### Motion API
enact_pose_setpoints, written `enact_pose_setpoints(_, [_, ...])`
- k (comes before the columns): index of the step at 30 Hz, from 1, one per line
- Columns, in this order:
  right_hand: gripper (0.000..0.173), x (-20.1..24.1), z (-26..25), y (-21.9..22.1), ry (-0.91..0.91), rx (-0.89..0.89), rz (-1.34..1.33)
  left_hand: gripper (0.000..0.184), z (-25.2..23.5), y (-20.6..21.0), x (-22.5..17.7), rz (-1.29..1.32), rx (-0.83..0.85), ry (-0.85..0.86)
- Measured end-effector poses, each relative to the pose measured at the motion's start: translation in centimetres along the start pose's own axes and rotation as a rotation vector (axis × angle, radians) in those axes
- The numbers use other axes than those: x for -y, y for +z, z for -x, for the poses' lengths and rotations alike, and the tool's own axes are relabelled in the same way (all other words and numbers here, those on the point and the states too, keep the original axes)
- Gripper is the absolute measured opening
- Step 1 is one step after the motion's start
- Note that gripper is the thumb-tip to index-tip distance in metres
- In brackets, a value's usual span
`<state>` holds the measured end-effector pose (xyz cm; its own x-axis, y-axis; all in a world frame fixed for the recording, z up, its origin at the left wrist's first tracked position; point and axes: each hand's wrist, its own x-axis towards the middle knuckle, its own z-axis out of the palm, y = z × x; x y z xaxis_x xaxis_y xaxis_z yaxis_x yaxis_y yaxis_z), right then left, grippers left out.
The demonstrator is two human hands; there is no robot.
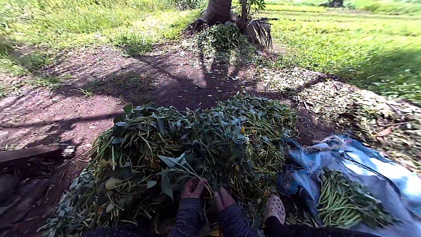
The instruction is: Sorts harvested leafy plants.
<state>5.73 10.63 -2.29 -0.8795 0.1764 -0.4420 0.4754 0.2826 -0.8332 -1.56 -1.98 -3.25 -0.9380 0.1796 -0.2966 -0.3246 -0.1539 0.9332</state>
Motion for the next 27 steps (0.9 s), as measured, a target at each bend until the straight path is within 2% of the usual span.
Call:
enact_pose_setpoints(3, [0.036,-0.9,1.3,1.5,-0.066,0.102,0.241,0.014,-2.2,-1.9,-1.4,0.094,-0.102,0.026])
enact_pose_setpoints(5, [0.038,-2.6,1.2,2.0,0.003,0.372,0.512,0.012,-2.7,-2.5,-2.9,0.147,-0.18,0.004])
enact_pose_setpoints(6, [0.043,-4.1,0.6,2.3,0.101,0.527,0.656,0.011,-2.9,-2.9,-3.6,0.171,-0.212,0.013])
enact_pose_setpoints(7, [0.048,-7.1,-0.3,2.7,0.15,0.595,0.759,0.01,-2.9,-3.4,-4.3,0.195,-0.229,0.015])
enact_pose_setpoints(8, [0.052,-9.9,-1.0,2.6,0.145,0.596,0.812,0.01,-2.9,-3.8,-4.7,0.209,-0.229,0.012])
enact_pose_setpoints(9, [0.053,-11.0,-1.5,1.5,0.121,0.56,0.812,0.011,-2.8,-3.9,-5.1,0.211,-0.226,0.003])
enact_pose_setpoints(10, [0.05,-9.9,-1.6,-0.3,0.124,0.492,0.724,0.011,-2.5,-3.8,-5.5,0.202,-0.223,-0.009])
enact_pose_setpoints(12, [0.041,-5.4,-0.9,-3.3,0.033,0.219,0.332,0.012,-1.9,-3.6,-6.0,0.178,-0.207,-0.024])
enact_pose_setpoints(13, [0.04,-3.0,-0.3,-4.1,-0.035,0.155,0.114,0.012,-1.7,-3.4,-6.2,0.172,-0.2,-0.027])
enact_pose_setpoints(14, [0.049,-0.9,0.4,-4.5,-0.101,0.175,-0.035,0.012,-1.5,-3.1,-6.5,0.17,-0.193,-0.031])
enact_pose_setpoints(16, [0.087,1.2,1.3,-3.8,-0.193,0.314,-0.136,0.012,-1.3,-2.6,-6.9,0.159,-0.163,-0.024])
enact_pose_setpoints(17, [0.089,1.6,1.4,-3.0,-0.218,0.343,-0.162,0.012,-1.1,-2.3,-7.0,0.154,-0.147,-0.029])
enact_pose_setpoints(18, [0.073,1.6,1.3,-2.0,-0.224,0.308,-0.211,0.013,-1.0,-2.0,-7.1,0.146,-0.132,-0.03])
enact_pose_setpoints(19, [0.046,1.7,1.1,-1.0,-0.204,0.235,-0.279,0.013,-1.0,-1.7,-7.2,0.143,-0.127,-0.034])
enact_pose_setpoints(20, [0.028,1.4,0.9,-0.2,-0.195,0.165,-0.317,0.012,-1.0,-1.5,-7.5,0.145,-0.136,-0.037])
enact_pose_setpoints(22, [0.036,1.7,1.0,0.5,-0.205,0.135,-0.204,0.012,-1.2,-1.4,-8.1,0.163,-0.194,-0.05])
enact_pose_setpoints(25, [0.036,2.5,2.2,1.8,-0.42,0.123,0.153,0.022,-1.4,-1.2,-9.1,0.263,-0.303,-0.066])
enact_pose_setpoints(27, [0.033,2.3,2.6,3.6,-0.485,0.12,0.236,0.018,-2.5,-1.5,-8.9,0.358,-0.325,-0.065])
